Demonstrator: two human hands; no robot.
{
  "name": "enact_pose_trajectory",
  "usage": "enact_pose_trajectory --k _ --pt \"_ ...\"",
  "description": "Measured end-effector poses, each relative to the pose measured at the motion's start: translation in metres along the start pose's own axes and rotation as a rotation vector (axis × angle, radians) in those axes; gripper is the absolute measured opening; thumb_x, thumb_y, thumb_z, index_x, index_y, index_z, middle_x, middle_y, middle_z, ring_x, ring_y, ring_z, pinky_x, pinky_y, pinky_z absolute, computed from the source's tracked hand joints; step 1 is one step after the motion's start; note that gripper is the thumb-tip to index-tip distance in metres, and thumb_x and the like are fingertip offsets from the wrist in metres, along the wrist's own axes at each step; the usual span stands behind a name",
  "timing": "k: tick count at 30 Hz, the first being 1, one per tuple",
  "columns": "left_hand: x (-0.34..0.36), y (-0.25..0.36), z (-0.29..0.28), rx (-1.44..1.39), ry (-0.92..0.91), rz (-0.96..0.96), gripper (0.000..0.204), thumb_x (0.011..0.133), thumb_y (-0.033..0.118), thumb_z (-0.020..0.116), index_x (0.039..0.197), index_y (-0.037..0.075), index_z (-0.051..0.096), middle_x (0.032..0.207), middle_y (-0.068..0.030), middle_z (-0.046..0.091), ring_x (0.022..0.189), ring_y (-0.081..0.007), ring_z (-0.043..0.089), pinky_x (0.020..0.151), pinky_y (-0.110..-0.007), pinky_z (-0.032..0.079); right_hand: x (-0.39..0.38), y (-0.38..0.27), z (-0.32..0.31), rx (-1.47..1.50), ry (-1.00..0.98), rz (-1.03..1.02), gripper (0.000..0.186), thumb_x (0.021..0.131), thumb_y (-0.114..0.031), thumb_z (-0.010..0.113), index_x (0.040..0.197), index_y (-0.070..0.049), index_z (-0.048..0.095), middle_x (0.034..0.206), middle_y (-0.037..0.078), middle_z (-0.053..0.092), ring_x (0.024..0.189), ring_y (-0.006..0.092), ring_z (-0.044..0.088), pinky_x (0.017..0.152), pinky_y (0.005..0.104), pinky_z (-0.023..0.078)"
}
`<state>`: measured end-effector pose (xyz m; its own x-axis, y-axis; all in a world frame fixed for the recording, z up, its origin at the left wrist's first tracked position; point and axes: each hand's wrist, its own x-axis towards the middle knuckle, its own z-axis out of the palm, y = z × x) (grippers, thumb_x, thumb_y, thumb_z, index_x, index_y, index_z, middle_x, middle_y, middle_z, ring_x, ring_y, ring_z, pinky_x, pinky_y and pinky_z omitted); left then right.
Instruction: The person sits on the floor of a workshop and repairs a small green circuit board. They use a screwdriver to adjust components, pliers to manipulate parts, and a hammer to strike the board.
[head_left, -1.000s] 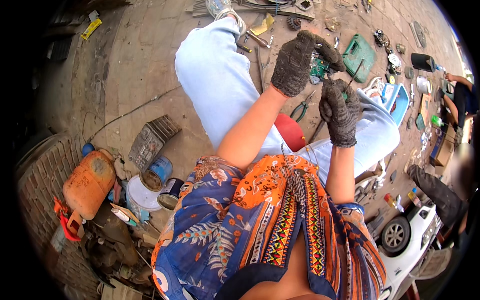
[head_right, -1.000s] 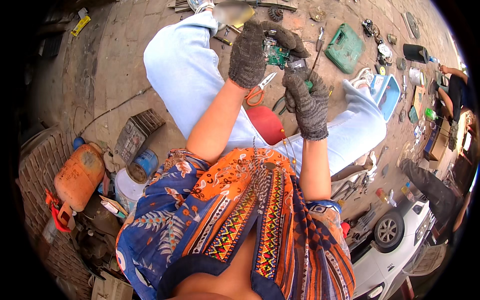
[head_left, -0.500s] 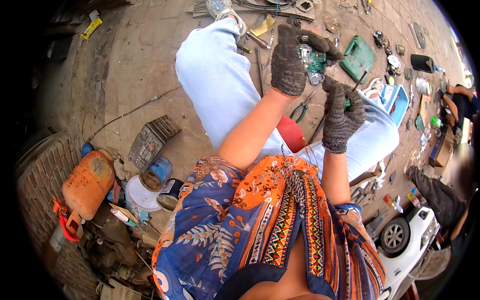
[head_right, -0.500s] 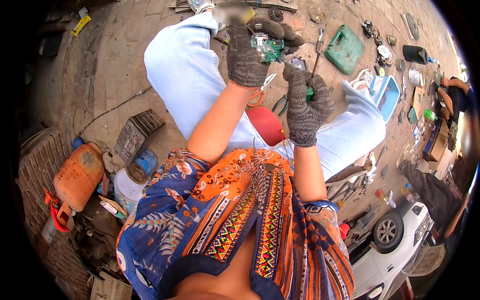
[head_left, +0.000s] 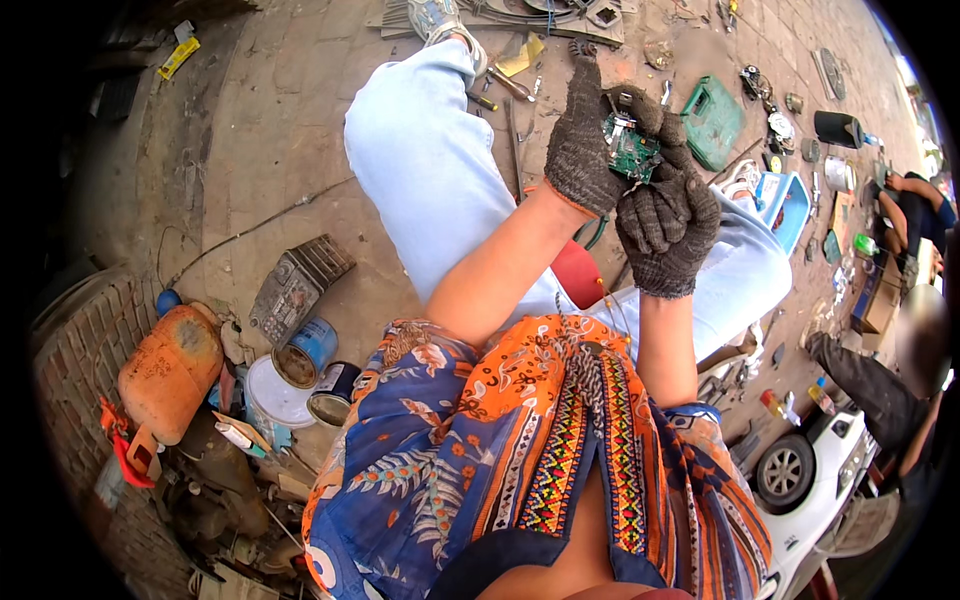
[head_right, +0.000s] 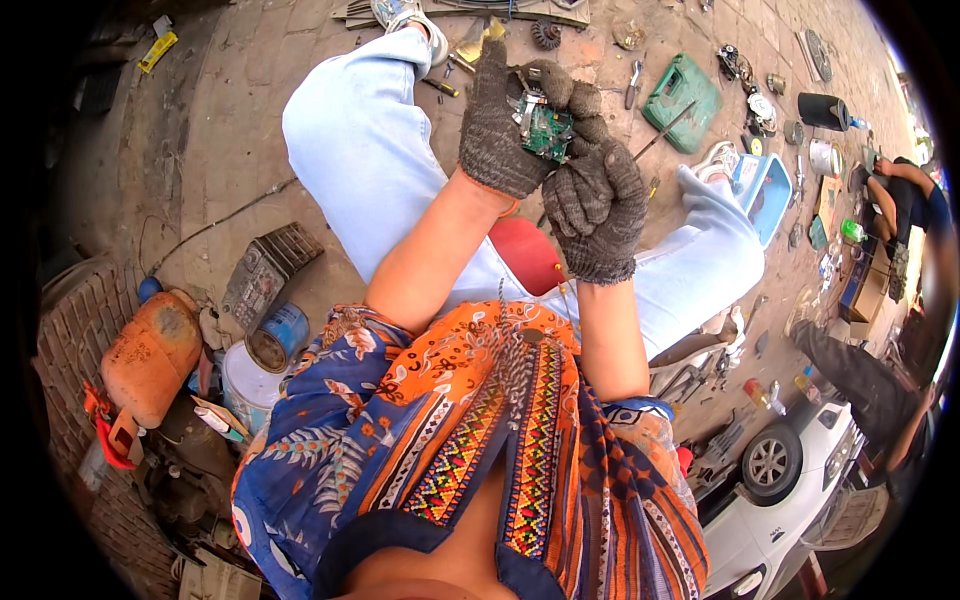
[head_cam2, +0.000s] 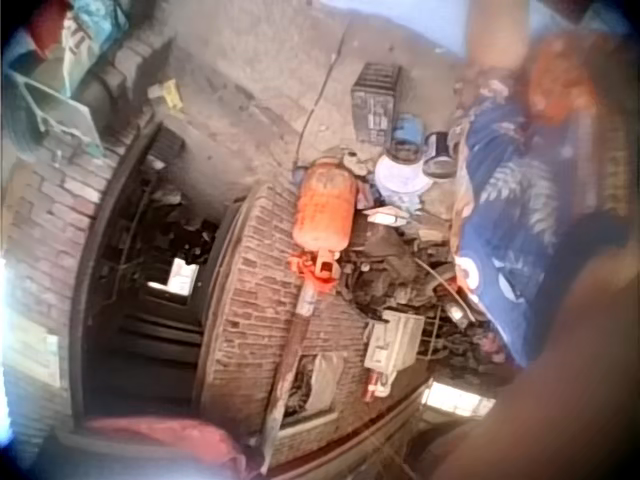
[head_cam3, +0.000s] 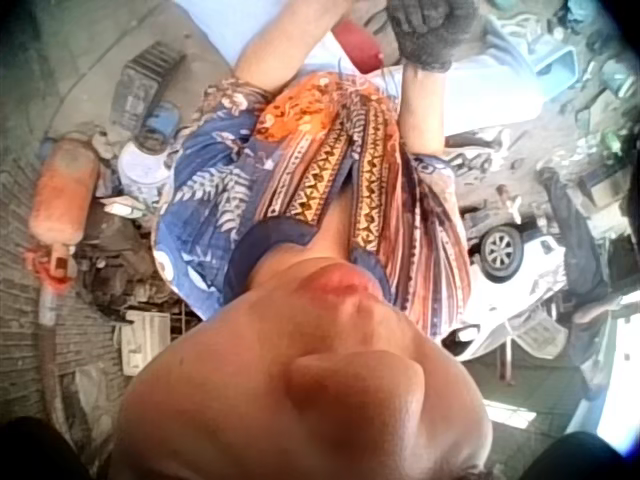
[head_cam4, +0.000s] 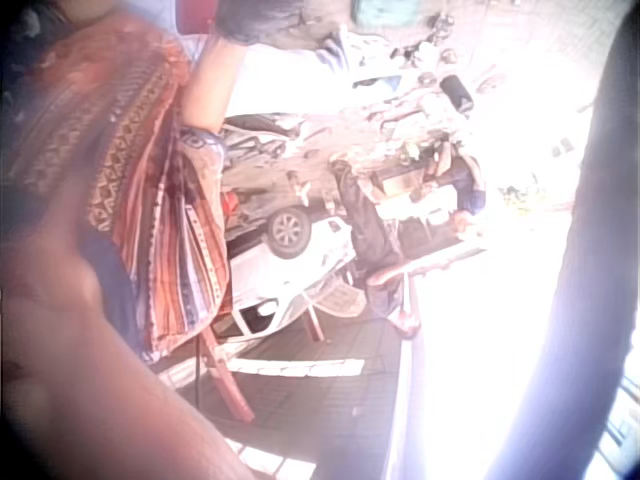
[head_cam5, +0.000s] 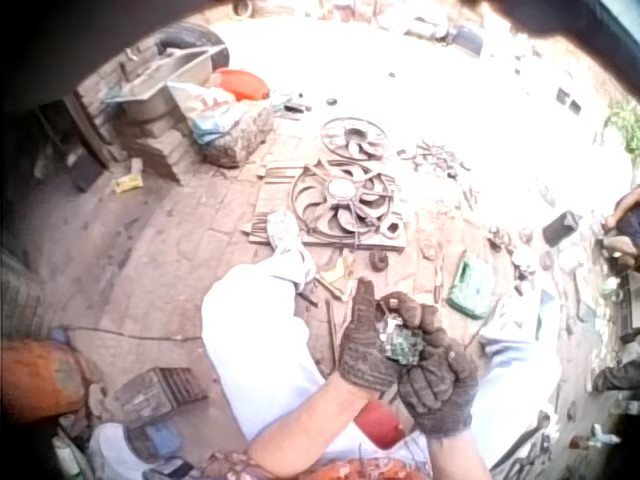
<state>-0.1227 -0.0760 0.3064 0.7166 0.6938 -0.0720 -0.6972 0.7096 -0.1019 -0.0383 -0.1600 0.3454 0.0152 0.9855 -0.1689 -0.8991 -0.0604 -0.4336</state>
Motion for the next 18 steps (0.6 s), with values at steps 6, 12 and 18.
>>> enact_pose_trajectory --k 6,12,18 --pt "-0.020 0.014 0.009 0.069 -0.112 0.150 0.071 0.087 0.065 0.033 0.079 0.002 0.064 0.083 -0.0161 0.065 0.076 -0.0318 0.065 0.069 -0.043 0.055 0.006 -0.031 -0.019 -0.311 0.424 -0.139 0.024 0.089 -0.028 0.055 0.076 -0.008 0.055 0.048 -0.005 0.036 0.034 0.0064 0.031 0.032 0.0213 0.025" --pt "-0.020 0.009 -0.006 0.902 0.092 0.508 0.049 0.098 0.040 0.034 0.088 -0.001 0.061 0.087 -0.0114 0.065 0.080 -0.0171 0.061 0.077 -0.030 0.049 0.001 0.000 0.000 -1.460 0.489 -0.275 0.031 0.076 -0.017 0.073 0.102 -0.003 0.062 0.081 0.001 0.062 0.069 0.0075 0.054 0.062 0.0227 0.045" --pt "-0.013 -0.004 -0.009 1.032 0.055 0.557 0.040 0.095 0.034 0.043 0.091 -0.002 0.061 0.091 -0.0097 0.063 0.084 -0.0171 0.058 0.077 -0.030 0.045 0.013 0.008 0.000 -1.585 0.463 -0.372 0.033 0.075 -0.018 0.070 0.103 -0.004 0.061 0.085 0.012 0.061 0.075 0.0241 0.059 0.069 0.0350 0.047"
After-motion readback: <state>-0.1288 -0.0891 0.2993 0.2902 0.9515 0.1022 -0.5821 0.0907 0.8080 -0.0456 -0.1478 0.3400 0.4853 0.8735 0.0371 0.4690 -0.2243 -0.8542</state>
